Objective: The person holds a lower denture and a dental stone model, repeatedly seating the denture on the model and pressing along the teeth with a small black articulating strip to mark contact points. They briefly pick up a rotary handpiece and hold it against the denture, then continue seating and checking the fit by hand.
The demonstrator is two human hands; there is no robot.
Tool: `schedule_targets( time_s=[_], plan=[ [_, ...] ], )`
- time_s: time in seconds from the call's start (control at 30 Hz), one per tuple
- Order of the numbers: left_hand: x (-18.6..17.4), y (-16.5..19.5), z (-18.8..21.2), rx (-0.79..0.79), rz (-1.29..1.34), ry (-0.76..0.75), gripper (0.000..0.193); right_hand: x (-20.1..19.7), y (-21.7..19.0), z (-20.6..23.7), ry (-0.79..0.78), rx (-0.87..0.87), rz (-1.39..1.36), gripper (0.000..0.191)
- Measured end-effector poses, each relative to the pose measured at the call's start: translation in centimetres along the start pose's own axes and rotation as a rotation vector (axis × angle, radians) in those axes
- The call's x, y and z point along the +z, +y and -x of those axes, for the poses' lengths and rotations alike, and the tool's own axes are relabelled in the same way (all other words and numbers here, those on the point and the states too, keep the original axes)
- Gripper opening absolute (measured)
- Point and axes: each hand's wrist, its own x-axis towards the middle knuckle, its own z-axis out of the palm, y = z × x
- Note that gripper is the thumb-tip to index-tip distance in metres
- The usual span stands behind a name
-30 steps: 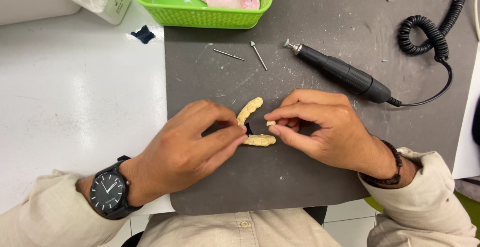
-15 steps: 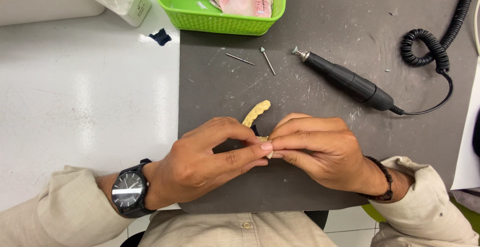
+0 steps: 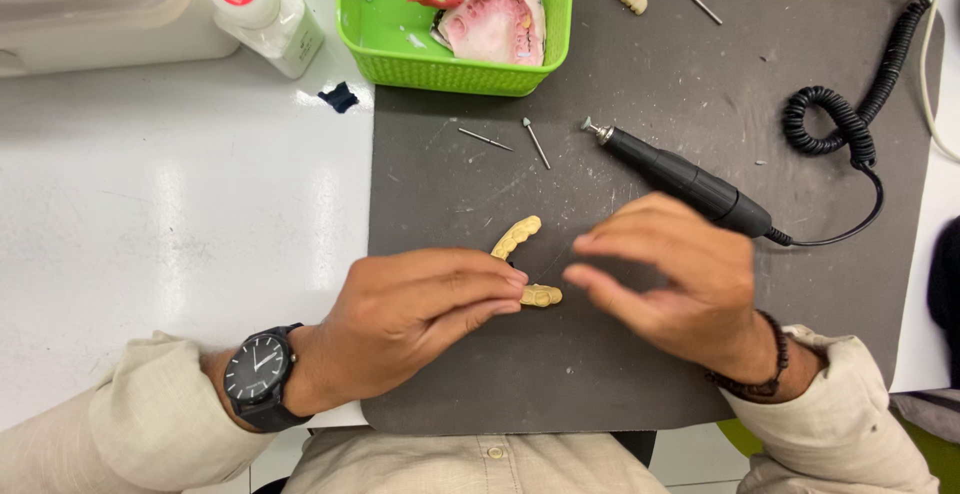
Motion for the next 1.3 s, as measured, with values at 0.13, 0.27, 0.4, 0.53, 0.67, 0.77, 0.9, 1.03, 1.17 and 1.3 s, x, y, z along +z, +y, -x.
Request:
schedule_targets(
  time_s=[0.13, 0.27, 0.4, 0.53, 0.67, 0.77, 0.9, 1.03, 1.17, 1.3],
  plan=[
    [-1.0, -0.3, -0.8, -0.257, 0.106, 0.069, 0.02, -1.9, 1.7, -1.4, 0.046, 0.093, 0.429, 0.042],
    [-1.3, -0.6, -1.3, -0.454, 0.246, 0.096, 0.022, -1.7, 2.8, -1.8, -0.039, 0.178, 0.46, 0.052],
    [-1.1, -0.7, -1.4, -0.495, 0.263, 0.119, 0.021, -1.4, 2.9, -1.3, -0.06, 0.192, 0.493, 0.049],
    [-0.9, -0.6, -1.3, -0.484, 0.233, 0.127, 0.019, -1.2, 2.6, -1.3, -0.047, 0.218, 0.542, 0.033],
    [-0.8, -0.4, -1.1, -0.361, 0.225, 0.095, 0.018, -0.4, 1.2, -0.8, 0.063, 0.126, 0.481, 0.027],
    [-0.4, -0.1, -0.8, -0.202, 0.101, 0.062, 0.019, 0.6, -0.3, -0.2, 0.09, -0.139, 0.324, 0.022],
    [0.5, 0.4, -0.2, -0.153, 0.202, -0.008, 0.02, 1.3, -1.4, 0.2, 0.008, -0.362, 0.16, 0.029],
    [0.9, 0.4, 0.0, -0.116, 0.18, -0.006, 0.02, 1.0, -1.8, 0.2, -0.046, -0.392, 0.079, 0.03],
    [1.0, 0.5, 0.1, -0.094, 0.166, -0.004, 0.021, 0.8, -2.0, 0.2, -0.055, -0.393, 0.044, 0.031],
    [1.0, 0.4, 0.3, -0.123, 0.156, -0.026, 0.022, 0.8, -1.9, 0.2, -0.074, -0.399, 0.025, 0.03]
  ],
)
